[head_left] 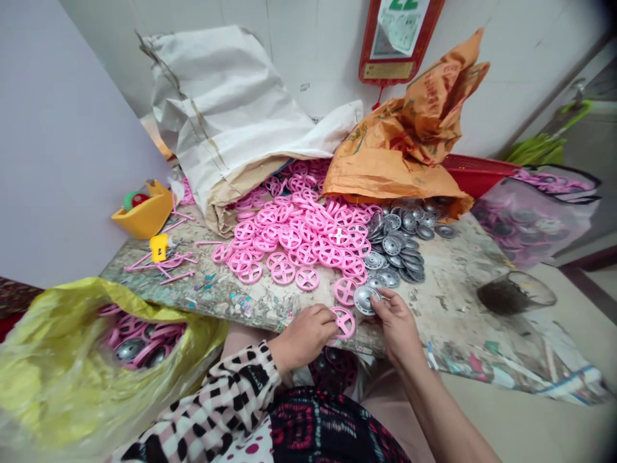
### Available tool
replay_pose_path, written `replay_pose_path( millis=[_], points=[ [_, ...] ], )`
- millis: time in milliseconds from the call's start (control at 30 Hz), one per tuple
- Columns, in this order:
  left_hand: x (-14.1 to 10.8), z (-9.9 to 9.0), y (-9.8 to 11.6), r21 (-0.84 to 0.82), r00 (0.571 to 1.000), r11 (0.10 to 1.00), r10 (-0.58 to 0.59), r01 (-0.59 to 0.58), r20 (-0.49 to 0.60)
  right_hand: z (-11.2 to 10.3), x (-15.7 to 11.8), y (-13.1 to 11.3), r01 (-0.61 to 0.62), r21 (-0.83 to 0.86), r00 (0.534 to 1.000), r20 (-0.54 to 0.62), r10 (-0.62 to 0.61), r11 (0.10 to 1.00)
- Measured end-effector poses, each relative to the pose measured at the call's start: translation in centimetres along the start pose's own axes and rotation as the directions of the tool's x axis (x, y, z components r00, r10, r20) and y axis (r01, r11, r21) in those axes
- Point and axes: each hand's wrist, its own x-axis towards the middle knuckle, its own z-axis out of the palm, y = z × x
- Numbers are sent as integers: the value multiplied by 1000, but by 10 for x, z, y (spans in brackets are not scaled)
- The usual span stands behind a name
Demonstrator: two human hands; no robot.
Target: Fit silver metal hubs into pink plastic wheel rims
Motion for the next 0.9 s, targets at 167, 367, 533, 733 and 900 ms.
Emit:
replay_pose_path(
  millis=[167, 367, 533, 733, 900],
  points=[
    [2, 6, -2, 6, 996, 997, -83, 83, -36, 0, -10, 12, 172, -255, 980, 140, -140, 952],
    [0, 5, -1, -45, 917, 926, -377, 375, -129, 14, -26, 24, 464, -751, 883, 355, -306, 469],
    [2, 4, -3, -39, 876, 880, -475, 473, -82, 19, -25, 22, 468, -776, 881, 371, -295, 423],
    [8, 4, 1, -274, 863, 830, -505, 485, -4, 14, -27, 12, 365, -663, 927, 324, -189, 654],
    [9, 4, 5, -528, 849, 706, -525, 472, 58, 12, -34, 12, 289, -563, 928, 363, -83, 774]
  ],
)
